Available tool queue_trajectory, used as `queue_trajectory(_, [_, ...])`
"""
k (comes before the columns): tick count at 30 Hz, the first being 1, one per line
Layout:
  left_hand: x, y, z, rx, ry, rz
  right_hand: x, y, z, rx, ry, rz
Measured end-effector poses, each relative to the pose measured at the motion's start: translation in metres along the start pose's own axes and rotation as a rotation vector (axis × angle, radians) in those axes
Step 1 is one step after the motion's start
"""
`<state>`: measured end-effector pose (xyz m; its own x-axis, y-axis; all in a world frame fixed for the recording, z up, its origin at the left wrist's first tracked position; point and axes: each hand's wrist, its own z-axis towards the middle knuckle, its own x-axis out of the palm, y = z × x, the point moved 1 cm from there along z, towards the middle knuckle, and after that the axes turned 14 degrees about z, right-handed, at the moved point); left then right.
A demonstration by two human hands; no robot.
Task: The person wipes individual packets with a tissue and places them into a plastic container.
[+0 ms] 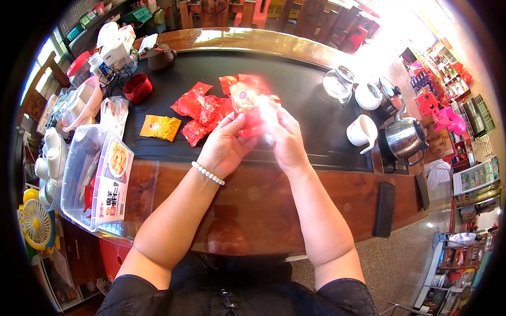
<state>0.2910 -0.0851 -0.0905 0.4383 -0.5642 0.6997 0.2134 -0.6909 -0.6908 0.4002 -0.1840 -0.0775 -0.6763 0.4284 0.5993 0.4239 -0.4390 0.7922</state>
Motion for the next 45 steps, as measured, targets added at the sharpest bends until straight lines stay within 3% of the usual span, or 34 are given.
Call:
queue_trajectory(2, [0.003, -0.002, -0.003, -0.004, -0.068, 0.044, 0.001, 0.0, 0.001, 0.033, -0.002, 0.076])
queue_trajectory(5, [0.005, 0.001, -0.001, 0.017, -0.138, 0.113, 0.005, -0.005, 0.001, -0.092, -0.105, -0.284])
queue_trajectory(11, [0.004, 0.005, 0.0, 0.049, -0.135, 0.137, -0.004, -0.008, 0.003, -0.454, -0.091, -0.761])
queue_trajectory(17, [0.004, 0.006, 0.002, 0.035, -0.178, 0.128, 0.002, 0.001, -0.001, -0.421, -0.114, -0.883])
queue_trajectory(20, [0.007, 0.004, -0.001, 0.025, -0.175, 0.12, -0.002, 0.002, -0.001, -0.23, -0.15, -0.692])
queue_trajectory(23, [0.003, 0.004, 0.001, 0.005, -0.196, 0.147, -0.004, -0.002, 0.003, -0.267, -0.09, -0.22])
queue_trajectory(26, [0.001, 0.006, 0.003, 0.004, -0.246, 0.224, 0.002, 0.002, 0.003, -0.224, -0.091, -0.068])
queue_trajectory(30, [0.001, 0.009, 0.004, 0.057, -0.122, 0.273, 0.014, 0.004, -0.004, -0.076, -0.051, -0.312])
queue_trajectory(38, [0.008, 0.01, -0.002, 0.051, 0.059, 0.433, 0.005, 0.007, 0.001, -0.314, -0.123, -0.443])
queue_trajectory(42, [0.014, 0.006, -0.006, 0.03, 0.105, 0.37, -0.005, 0.004, 0.006, -0.403, -0.241, -0.392])
queue_trajectory(45, [0.012, 0.005, -0.006, -0.005, 0.092, 0.352, -0.013, 0.009, 0.01, -0.261, -0.316, -0.12])
